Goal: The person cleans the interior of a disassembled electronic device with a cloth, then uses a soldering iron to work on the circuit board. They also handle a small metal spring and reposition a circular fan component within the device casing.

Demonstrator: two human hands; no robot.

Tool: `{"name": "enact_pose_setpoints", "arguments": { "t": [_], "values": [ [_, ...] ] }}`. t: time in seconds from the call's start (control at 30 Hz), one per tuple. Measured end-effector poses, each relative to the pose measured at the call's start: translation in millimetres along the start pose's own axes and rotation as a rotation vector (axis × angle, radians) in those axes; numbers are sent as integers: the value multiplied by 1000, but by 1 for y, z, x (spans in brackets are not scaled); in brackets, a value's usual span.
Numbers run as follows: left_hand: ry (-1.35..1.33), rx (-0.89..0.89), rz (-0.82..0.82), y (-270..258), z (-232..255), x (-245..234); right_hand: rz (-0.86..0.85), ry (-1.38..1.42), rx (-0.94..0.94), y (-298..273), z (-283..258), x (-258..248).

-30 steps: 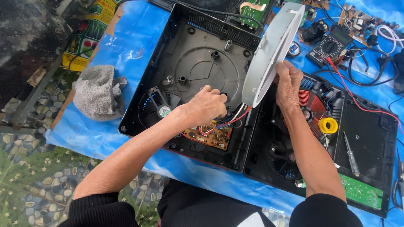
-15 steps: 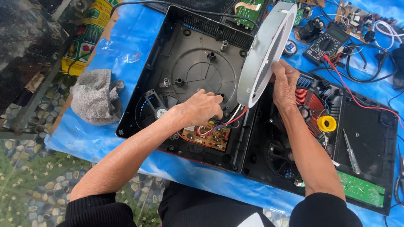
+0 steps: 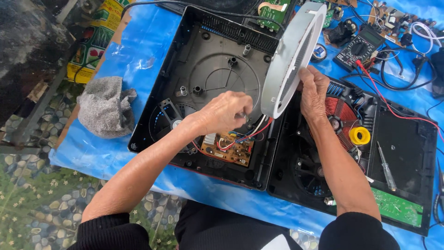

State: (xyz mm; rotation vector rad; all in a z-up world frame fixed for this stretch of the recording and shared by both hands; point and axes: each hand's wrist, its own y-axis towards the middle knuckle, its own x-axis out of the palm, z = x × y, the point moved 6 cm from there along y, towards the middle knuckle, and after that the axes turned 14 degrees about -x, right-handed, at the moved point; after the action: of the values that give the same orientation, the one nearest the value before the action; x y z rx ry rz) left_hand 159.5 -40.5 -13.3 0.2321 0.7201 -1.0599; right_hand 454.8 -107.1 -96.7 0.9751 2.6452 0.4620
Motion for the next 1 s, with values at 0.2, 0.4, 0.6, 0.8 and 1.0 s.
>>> {"name": "enact_pose_setpoints", "arguments": {
  "t": [0.2,0.4,0.6,0.8,1.0],
  "values": [
    [-59,110,101,24,-19,20,6,30,29,-2,-12,5],
    [-92,137,96,25,-20,27,-2,7,22,-4,-41,15],
    [-95,112,156,17,-6,11,21,36,45,-2,-31,11],
    [-383,-76,350,19,-48,22,18,60,33,-2,-20,7],
    [-940,-235,126,13,-56,30,-5,29,10,-2,-19,6]
  ]
}}
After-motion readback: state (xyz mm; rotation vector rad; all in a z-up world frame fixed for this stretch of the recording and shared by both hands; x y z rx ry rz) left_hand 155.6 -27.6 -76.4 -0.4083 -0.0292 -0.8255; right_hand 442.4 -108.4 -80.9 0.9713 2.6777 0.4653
